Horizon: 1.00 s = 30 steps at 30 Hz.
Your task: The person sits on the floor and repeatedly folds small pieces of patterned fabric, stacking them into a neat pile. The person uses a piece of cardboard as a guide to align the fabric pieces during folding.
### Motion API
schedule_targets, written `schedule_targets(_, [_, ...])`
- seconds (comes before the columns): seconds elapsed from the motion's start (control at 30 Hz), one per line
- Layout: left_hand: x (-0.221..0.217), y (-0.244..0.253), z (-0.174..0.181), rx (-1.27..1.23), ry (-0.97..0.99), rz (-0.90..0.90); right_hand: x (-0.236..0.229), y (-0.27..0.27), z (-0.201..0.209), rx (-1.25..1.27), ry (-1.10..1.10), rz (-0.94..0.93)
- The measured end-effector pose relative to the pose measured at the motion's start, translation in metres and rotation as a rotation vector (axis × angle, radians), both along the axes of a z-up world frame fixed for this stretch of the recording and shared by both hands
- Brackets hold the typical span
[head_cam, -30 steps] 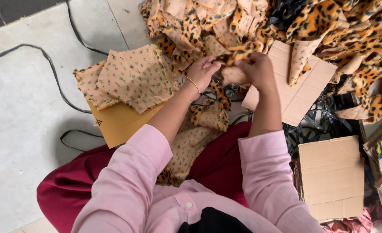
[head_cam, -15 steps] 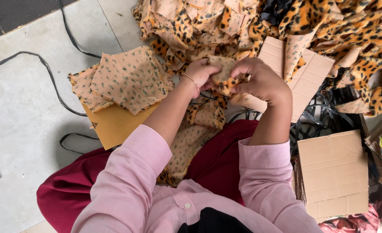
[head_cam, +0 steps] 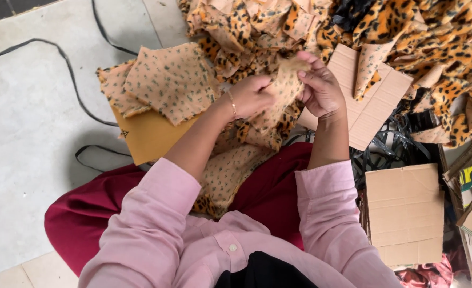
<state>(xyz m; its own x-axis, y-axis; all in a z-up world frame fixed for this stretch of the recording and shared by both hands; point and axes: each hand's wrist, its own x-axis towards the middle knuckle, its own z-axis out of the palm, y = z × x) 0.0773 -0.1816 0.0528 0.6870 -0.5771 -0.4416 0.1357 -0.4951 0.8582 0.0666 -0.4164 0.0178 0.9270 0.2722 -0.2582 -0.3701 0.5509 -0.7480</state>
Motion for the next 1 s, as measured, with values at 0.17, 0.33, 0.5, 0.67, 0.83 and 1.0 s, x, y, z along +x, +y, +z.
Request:
schedule_targets(0.17, [-0.024,0.076,0.017,0.117,0.063,0.051,-0.009,0.032,-0.011,-0.172,0.017,-0.181])
schedule_targets(0.33, [-0.064,0.149,-0.040,-0.402,0.258,0.693,-0.025,0.087,-0.037,-0.173,0.131,-0.207])
schedule_targets(0.5, [-0.100,0.209,0.000,-0.285,0.035,0.880,-0.053,0.156,-0.059,-0.324,0.177,-0.101])
schedule_targets(0.67, [-0.115,0.247,-0.030,0.188,-0.045,0.821,-0.067,0.168,-0.060,-0.679,-0.066,0.180])
schedule_targets(0.83, [-0.119,0.249,-0.032,0.391,-0.084,0.760,-0.071,0.171,-0.048,-0.866,-0.202,0.190])
schedule_targets(1.0, [-0.117,0.256,-0.016,0.282,-0.092,0.789,-0.070,0.171,-0.025,-0.847,-0.200,0.193])
